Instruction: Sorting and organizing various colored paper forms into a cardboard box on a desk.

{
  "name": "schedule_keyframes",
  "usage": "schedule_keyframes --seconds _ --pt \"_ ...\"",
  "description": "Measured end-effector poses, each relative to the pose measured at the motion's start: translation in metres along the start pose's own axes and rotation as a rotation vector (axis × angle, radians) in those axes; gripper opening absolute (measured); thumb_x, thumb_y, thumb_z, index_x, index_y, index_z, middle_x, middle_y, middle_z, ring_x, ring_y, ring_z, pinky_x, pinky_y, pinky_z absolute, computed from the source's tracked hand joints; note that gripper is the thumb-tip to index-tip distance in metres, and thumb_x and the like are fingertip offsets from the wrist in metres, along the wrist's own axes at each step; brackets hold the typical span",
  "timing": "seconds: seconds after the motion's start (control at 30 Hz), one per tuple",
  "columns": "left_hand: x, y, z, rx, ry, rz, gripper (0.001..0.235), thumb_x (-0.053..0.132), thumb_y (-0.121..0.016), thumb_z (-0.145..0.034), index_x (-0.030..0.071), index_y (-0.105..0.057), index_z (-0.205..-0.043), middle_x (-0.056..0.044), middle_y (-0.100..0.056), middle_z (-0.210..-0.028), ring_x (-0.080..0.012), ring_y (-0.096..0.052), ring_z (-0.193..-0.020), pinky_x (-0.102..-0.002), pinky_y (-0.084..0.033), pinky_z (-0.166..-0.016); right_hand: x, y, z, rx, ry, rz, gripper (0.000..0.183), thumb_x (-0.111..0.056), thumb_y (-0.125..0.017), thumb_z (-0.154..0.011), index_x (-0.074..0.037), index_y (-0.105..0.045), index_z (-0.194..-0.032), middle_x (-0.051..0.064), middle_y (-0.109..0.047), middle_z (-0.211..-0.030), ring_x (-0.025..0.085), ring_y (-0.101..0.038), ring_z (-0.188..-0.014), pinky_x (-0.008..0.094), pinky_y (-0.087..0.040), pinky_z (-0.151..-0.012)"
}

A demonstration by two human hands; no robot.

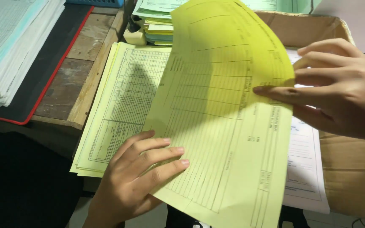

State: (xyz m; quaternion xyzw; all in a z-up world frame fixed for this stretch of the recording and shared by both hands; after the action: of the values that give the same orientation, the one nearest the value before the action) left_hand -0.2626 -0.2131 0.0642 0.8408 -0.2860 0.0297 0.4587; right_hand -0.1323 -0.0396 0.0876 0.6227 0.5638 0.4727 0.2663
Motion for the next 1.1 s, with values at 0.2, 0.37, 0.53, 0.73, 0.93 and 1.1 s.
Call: schedule_keyframes --seconds 0.2,0.37,0.53,0.73,0.93,1.1 --pt "0.023 0.001 -0.033 0.071 -0.089 -0.158 0.007 0.011 -0.06 -0.085 0.008 -0.064 -0.09 -0.004 -0.065 -0.084 -0.0174 -0.059 -0.077 -0.039 -0.051 -0.073 0.019 -0.011 0.062 -0.121 -0.134 -0.026 0.04 -0.015 -0.054 -0.086 -0.022 -0.054 -0.126 -0.005 -0.062 -0.058 0.014 -0.059 -0.064 0.041 -0.046 -0.091" --pt "0.057 -0.015 -0.05 0.122 -0.306 -0.169 0.007 -0.002 -0.065 -0.086 0.004 -0.069 -0.086 -0.005 -0.064 -0.073 -0.0144 -0.054 -0.062 -0.029 -0.045 -0.056 0.032 -0.018 0.105 -0.259 -0.36 0.264 0.042 -0.02 -0.05 -0.089 -0.028 -0.054 -0.131 -0.005 -0.069 -0.084 0.019 -0.066 -0.093 0.042 -0.041 -0.106" --pt "0.079 -0.038 -0.045 0.161 -0.379 -0.273 0.01 0.007 -0.061 -0.09 0.006 -0.071 -0.086 -0.009 -0.066 -0.077 -0.0166 -0.057 -0.062 -0.031 -0.05 -0.065 -0.012 0.013 0.082 -0.132 -0.35 -0.125 0.042 -0.044 -0.05 -0.067 -0.019 -0.065 -0.097 0.001 -0.067 -0.081 0.02 -0.064 -0.084 0.051 -0.044 -0.097" --pt "0.078 -0.06 -0.034 0.126 -0.458 -0.373 0.015 0.009 -0.055 -0.091 0.006 -0.069 -0.088 -0.012 -0.065 -0.076 -0.019 -0.058 -0.062 -0.031 -0.052 -0.077 -0.069 -0.019 0.098 -0.313 -0.151 -0.167 0.072 -0.081 -0.056 -0.065 -0.022 -0.056 -0.104 -0.003 -0.061 -0.085 0.02 -0.06 -0.072 0.043 -0.048 -0.074" --pt "0.061 -0.035 -0.023 0.126 -0.504 -0.47 0.033 0.04 -0.046 -0.098 0.012 -0.065 -0.099 -0.004 -0.068 -0.095 -0.0162 -0.063 -0.089 -0.029 -0.05 -0.082 -0.079 -0.062 0.128 -0.64 -0.142 -0.187 0.073 -0.079 -0.058 -0.072 -0.021 -0.045 -0.115 0.0 -0.055 -0.097 0.021 -0.06 -0.075 0.038 -0.05 -0.066" --pt "0.001 -0.007 0.008 0.068 -0.047 -0.47 0.03 0.035 -0.054 -0.088 0.014 -0.05 -0.108 -0.008 -0.059 -0.113 -0.0242 -0.056 -0.105 -0.044 -0.045 -0.09 -0.063 -0.092 0.155 -1.058 -0.304 -0.288 0.098 -0.103 -0.071 -0.059 -0.041 -0.031 -0.124 -0.01 -0.043 -0.115 0.015 -0.058 -0.092 0.035 -0.055 -0.074"
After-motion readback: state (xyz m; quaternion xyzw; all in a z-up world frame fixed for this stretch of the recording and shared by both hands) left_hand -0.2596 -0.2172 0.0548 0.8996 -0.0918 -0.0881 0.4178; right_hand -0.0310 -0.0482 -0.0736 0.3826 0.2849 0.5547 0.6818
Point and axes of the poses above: each hand's wrist, its own z-axis away from the middle knuckle, its own y-axis out of the back of the hand, x = y × z, the point moved 8 cm from there along -z, towards the middle knuckle
